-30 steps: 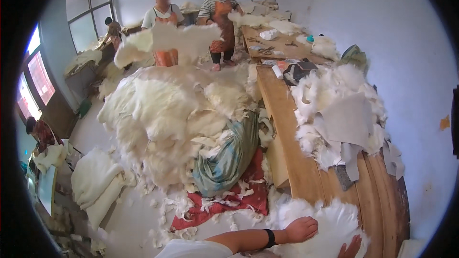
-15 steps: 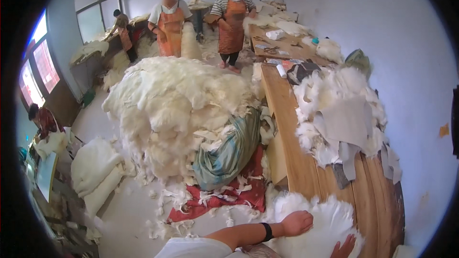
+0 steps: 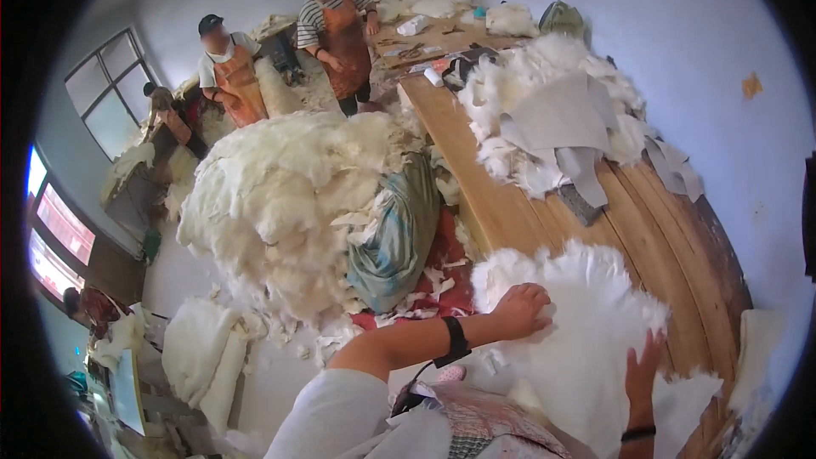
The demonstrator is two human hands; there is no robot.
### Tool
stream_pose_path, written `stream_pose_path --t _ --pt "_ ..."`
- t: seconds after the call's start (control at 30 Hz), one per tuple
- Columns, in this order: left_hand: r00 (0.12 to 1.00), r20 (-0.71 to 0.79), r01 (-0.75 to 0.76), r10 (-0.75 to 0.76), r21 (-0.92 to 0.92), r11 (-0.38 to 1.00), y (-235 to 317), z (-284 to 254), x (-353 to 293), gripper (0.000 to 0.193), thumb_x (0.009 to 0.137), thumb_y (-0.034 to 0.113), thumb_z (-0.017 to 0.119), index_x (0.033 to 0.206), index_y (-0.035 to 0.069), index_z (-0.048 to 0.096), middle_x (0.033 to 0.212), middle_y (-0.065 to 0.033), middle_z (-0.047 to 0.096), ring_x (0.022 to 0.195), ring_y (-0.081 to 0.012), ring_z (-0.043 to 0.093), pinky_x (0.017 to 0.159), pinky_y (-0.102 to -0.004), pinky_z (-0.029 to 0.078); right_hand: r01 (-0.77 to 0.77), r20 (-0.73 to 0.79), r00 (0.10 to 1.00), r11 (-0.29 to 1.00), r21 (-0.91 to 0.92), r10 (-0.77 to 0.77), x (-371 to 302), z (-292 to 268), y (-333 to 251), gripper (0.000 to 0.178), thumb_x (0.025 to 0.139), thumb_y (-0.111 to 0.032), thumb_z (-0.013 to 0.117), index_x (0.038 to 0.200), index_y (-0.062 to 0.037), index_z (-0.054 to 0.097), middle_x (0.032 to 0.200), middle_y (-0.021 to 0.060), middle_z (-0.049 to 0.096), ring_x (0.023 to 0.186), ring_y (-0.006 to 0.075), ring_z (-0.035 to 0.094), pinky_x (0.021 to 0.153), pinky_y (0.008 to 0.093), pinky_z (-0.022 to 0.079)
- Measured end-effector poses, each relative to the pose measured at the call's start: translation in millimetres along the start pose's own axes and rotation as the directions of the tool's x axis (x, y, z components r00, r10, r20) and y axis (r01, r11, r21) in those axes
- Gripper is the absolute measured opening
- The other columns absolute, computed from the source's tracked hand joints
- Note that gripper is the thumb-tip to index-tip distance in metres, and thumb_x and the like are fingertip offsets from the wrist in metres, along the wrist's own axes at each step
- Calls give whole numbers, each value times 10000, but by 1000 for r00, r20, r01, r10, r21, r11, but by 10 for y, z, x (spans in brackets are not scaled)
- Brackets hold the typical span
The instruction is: The recorder is smoothing out and measuring a piece of white sheepskin or similar fur on a wooden work table in a workshop setting.
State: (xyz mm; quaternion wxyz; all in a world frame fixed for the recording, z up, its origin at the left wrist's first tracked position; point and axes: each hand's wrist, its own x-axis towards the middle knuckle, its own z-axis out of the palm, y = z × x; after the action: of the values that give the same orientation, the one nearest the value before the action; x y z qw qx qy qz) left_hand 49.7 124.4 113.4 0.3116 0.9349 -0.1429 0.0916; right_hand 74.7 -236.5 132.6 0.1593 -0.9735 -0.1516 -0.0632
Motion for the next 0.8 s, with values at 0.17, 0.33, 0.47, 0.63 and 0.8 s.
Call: stream_pose_path --t 0.17,0.33,0.47,0.63,0.8 --pt "956 292 -31 -18 163 986 422 -67 -231 701 850 563 522 1346 76 433 1449 -307 236 1373 -463 180 1112 -554 128 -268 -80 963 939 -214 256 -1401 -203 956 557 943 -284 476 1418 -30 332 1502 239 208 1391 398 185 1115 510 187" --pt "971 236 -26 -44 284 959 381 214 -312 718 875 598 457 1408 124 374 1493 -294 157 1400 -461 105 1105 -597 72 -257 -60 961 787 -561 271 -1741 -303 634 628 918 -433 530 1383 -27 411 1349 269 456 1214 445 453 981 542 368" --pt "972 231 -31 -42 304 952 377 245 -328 712 878 595 450 1420 141 363 1494 -292 156 1399 -457 116 1099 -610 73 -274 -180 961 813 -513 211 -1749 -263 590 625 911 -482 516 1382 -80 431 1331 280 469 1193 440 476 936 552 399" --pt "969 246 -94 12 325 941 462 301 -38 711 872 592 459 1425 153 370 1473 -295 218 1386 -452 166 1096 -607 106 -388 -148 921 808 -443 362 -1737 -157 970 582 931 -382 491 1410 -72 375 1449 240 321 1325 409 302 1064 518 251" --pt "956 268 -210 117 350 913 576 735 659 702 863 566 499 1404 126 410 1446 -296 278 1375 -430 207 1086 -612 136 -411 -229 910 828 -381 347 -1614 -121 1684 582 901 -302 575 1404 -80 384 1421 230 362 1323 395 314 1089 513 232"
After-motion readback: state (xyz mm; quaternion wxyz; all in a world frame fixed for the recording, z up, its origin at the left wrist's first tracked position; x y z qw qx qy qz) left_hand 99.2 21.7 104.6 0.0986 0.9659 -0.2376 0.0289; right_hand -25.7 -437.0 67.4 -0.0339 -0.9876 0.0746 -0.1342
